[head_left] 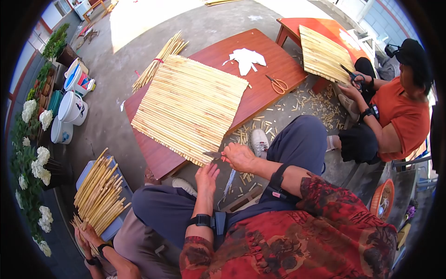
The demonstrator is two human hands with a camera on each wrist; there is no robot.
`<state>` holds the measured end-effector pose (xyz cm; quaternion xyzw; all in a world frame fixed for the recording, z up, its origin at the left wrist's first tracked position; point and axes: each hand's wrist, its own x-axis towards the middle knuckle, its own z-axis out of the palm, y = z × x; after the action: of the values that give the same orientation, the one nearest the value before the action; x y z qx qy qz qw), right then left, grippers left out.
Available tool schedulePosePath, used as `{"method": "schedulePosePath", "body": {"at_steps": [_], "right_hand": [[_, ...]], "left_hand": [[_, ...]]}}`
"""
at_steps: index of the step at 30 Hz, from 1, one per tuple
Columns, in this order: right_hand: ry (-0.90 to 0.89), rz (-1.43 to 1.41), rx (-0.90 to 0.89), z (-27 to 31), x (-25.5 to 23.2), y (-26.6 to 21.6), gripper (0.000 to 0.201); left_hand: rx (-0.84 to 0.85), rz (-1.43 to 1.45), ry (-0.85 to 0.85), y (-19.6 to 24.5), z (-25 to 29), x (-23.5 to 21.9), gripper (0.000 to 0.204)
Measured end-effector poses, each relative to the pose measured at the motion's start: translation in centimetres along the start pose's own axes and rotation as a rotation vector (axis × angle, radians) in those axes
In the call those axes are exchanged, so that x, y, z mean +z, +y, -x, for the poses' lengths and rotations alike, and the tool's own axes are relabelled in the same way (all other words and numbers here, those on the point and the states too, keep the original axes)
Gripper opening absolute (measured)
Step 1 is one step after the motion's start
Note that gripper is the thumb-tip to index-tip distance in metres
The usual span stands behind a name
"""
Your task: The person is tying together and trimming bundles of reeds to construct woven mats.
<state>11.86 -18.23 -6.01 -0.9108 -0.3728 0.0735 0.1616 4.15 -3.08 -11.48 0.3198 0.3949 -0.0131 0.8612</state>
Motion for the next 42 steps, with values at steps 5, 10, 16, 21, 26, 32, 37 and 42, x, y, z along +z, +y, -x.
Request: {"method": "schedulePosePath", "body": {"at_steps": [5, 10, 16, 21, 26, 32, 37, 42], "right_hand": [[0.006, -0.048, 0.029, 0.2, -1.5, -0.7, 0.034], [-0.025, -0.016, 0.017, 0.2, -2.9, -1.4, 0.033], [-0.091, 0.008, 0.035, 0.0, -3.1, -1.6, 0.039], [-0.057, 0.0, -0.011, 0.0, -3.0, -1.7, 0.036], [0.0, 0.012, -0.049, 0.2, -3.4, -2.2, 0.033], [0.012, 0.039, -0.044, 0.3, -3.9, -3.1, 0.033], [0.221, -0.076, -0.171, -0.8, -5.8, -6.2, 0.03], [0.253, -0.098, 0.036, -4.0, -10.3, -6.0, 0.03]], "left_hand": [[0.062, 0.086, -0.083, 0.8, 0.0, 1.6, 0.029], [0.067, 0.182, -0.103, 1.2, -0.2, 2.1, 0.029], [0.155, 0.241, -0.122, 0.7, -0.4, 2.2, 0.028], [0.194, 0.121, -0.122, 1.0, 0.3, 2.4, 0.028], [0.253, 0.109, -0.088, 0.7, 0.2, 2.7, 0.027], [0.238, 0.087, -0.102, 1.1, 0.7, 3.1, 0.025], [0.159, -0.027, 0.041, 0.1, -1.3, 1.8, 0.028], [0.139, 0.089, -0.129, 0.6, 0.1, 2.4, 0.034]]}}
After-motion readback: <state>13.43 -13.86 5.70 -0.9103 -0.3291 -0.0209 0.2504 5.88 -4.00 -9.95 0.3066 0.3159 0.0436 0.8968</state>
